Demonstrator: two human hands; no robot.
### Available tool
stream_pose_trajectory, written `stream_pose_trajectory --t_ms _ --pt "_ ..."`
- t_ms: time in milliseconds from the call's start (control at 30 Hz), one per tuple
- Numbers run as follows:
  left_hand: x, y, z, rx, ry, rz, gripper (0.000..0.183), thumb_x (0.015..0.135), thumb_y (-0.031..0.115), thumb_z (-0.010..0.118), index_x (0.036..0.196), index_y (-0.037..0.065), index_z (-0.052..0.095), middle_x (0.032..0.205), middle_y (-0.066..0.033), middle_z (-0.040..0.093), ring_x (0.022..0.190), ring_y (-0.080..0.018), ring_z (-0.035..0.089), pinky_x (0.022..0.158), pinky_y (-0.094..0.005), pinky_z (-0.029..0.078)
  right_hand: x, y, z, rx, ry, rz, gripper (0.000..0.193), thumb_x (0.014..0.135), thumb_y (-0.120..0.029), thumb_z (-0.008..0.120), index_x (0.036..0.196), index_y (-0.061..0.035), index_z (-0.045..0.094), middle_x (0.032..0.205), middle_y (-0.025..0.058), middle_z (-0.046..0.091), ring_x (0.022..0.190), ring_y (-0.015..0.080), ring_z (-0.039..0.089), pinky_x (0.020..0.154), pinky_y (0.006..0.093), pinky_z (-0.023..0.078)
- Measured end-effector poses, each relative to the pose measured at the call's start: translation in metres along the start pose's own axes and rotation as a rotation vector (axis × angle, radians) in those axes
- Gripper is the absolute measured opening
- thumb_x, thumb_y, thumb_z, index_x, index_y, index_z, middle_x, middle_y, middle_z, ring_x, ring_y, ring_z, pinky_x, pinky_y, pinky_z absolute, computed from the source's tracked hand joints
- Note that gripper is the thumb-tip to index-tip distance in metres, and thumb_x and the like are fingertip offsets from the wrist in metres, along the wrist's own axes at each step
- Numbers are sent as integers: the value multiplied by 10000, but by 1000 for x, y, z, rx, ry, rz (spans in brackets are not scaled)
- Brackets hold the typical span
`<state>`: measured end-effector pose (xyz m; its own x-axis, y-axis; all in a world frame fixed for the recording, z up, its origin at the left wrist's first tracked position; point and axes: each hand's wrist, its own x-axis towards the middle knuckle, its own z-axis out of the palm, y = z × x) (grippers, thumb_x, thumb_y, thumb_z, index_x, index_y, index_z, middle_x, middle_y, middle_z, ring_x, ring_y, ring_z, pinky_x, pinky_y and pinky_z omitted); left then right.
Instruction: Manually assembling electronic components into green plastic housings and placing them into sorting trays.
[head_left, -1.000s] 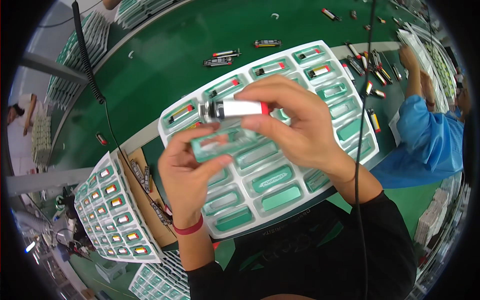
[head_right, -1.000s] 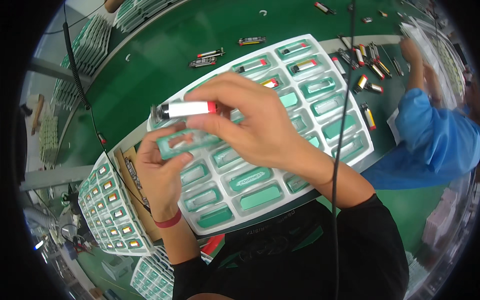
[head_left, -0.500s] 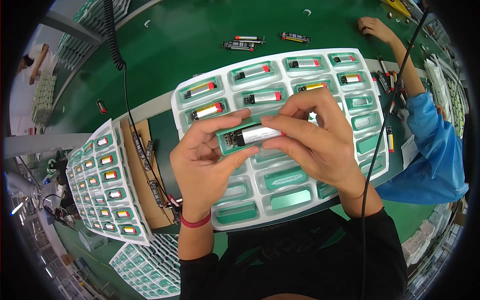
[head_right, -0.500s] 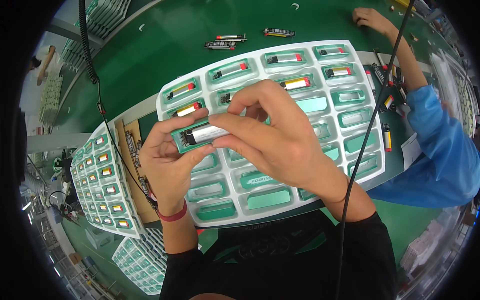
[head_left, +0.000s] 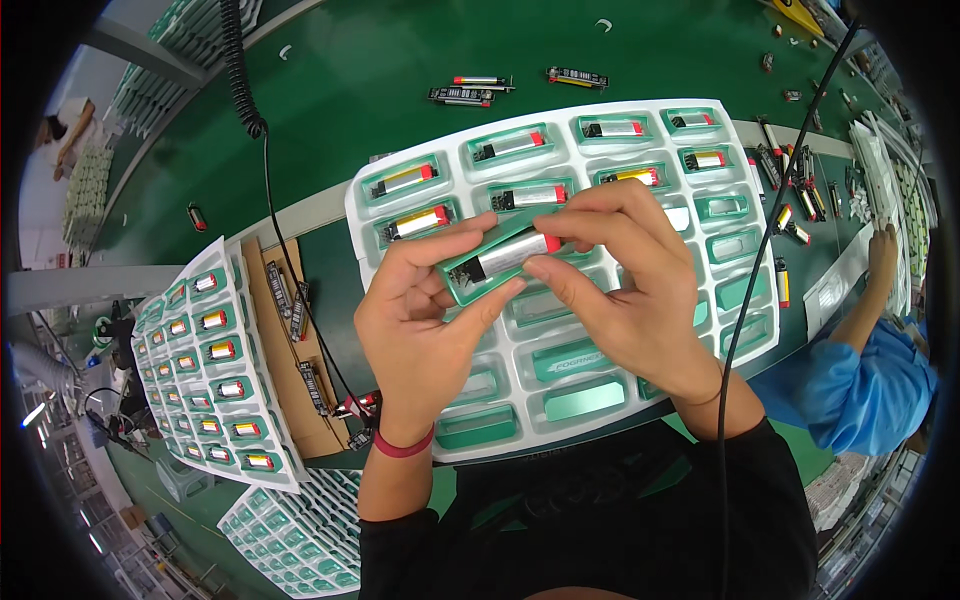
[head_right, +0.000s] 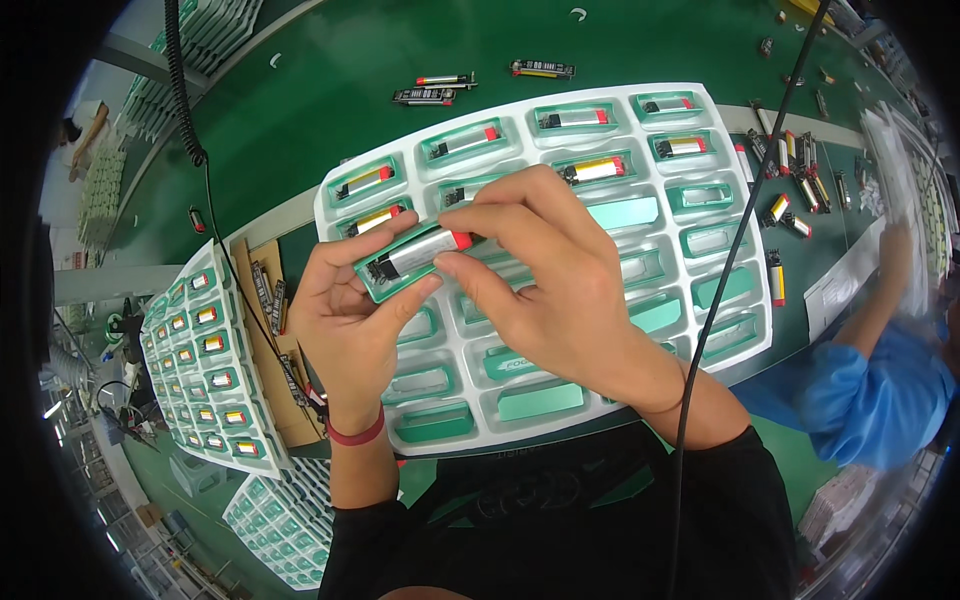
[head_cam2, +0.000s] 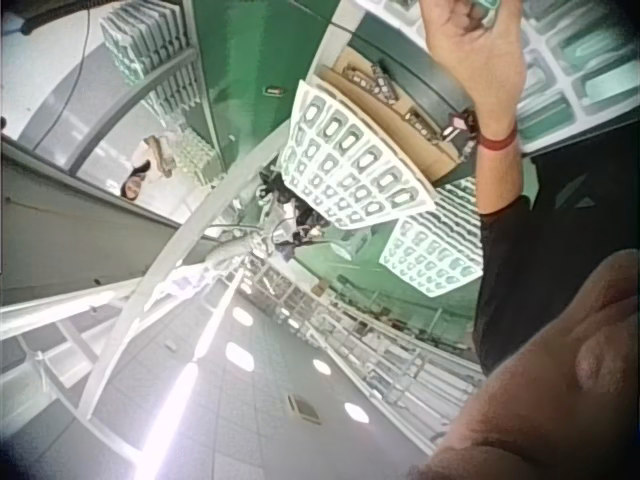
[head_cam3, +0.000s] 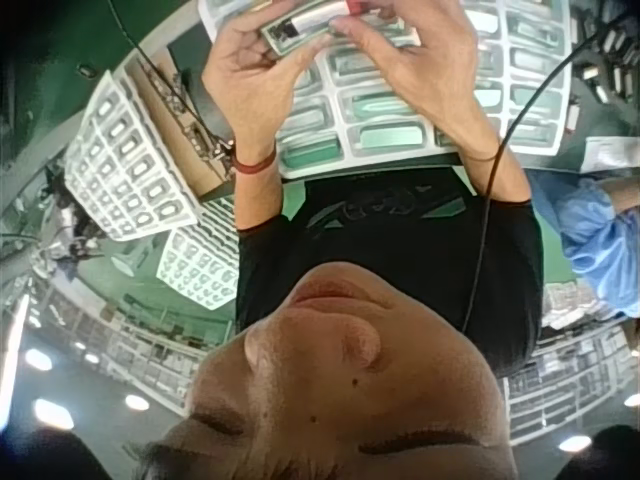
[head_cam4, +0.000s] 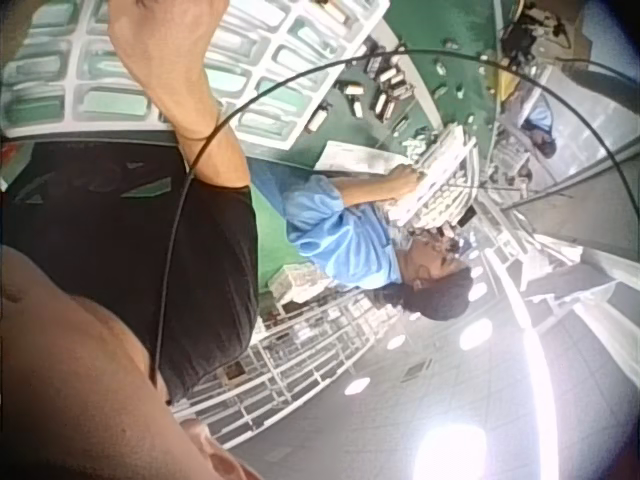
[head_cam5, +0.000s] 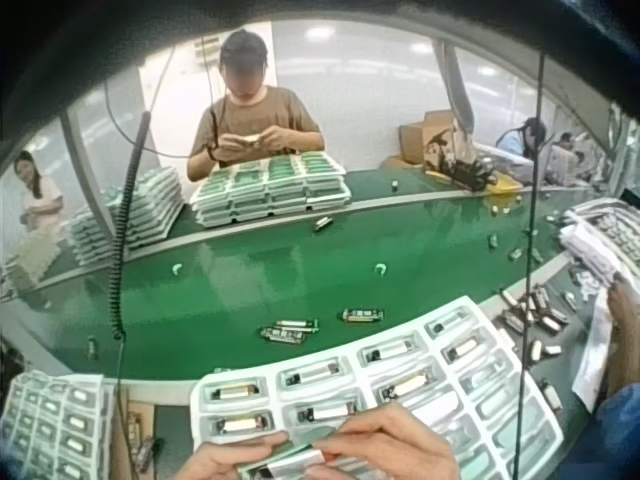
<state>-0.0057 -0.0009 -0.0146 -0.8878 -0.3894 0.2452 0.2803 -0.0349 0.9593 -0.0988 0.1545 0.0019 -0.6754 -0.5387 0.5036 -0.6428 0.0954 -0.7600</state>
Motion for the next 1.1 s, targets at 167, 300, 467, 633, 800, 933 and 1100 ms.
stream_pose_trajectory --t_ms 167,300,467,633,800,933,1100 --pt "1 -4 0 0 -2 27 402 752 -150 729 1099 -50 553 1235 -259 592 1113 -265 626 909 -338 560 -3 4 6 120 46 116 319 737 -3 794 1033 -6 674 975 81 582 788 141 540 686 267 444" --pt "1 -5 1 19 27 54 403 751 -150 730 1096 -45 549 1229 -266 594 1120 -266 622 928 -347 544 -3 1 9 104 122 212 342 744 -47 805 1049 -20 652 932 58 581 757 132 517 685 263 434" --pt "0 -5 4 93 74 57 410 750 -144 734 1097 -36 545 1223 -272 595 1113 -260 626 927 -340 538 -3 3 5 -2 66 208 253 755 -78 801 965 -40 664 919 53 596 758 136 538 662 263 451" --pt "0 -1 7 108 85 -14 399 751 -144 733 1091 -33 555 1213 -257 605 1075 -251 645 890 -319 552 -6 5 9 174 74 182 177 780 -52 772 913 -41 654 907 44 605 729 132 542 624 256 447" --pt "-4 2 13 125 148 -26 413 744 -157 717 1107 -29 568 1131 -176 632 1005 -195 649 865 -283 536 -4 0 11 58 152 264 306 741 -179 809 928 -43 609 827 66 593 651 198 573 568 321 473" --pt "-3 3 14 137 176 -63 408 751 -159 706 1111 -27 566 1100 -153 629 993 -191 651 842 -271 527 -6 6 12 30 140 317 382 705 -212 858 949 -57 610 856 27 609 637 136 537 560 276 448" --pt "-2 -2 12 38 260 -42 435 755 -160 698 1144 -31 553 1054 -134 640 952 -190 663 812 -257 517 -9 9 13 -17 155 219 371 697 -183 868 978 -57 662 892 26 629 647 105 542 561 249 451"
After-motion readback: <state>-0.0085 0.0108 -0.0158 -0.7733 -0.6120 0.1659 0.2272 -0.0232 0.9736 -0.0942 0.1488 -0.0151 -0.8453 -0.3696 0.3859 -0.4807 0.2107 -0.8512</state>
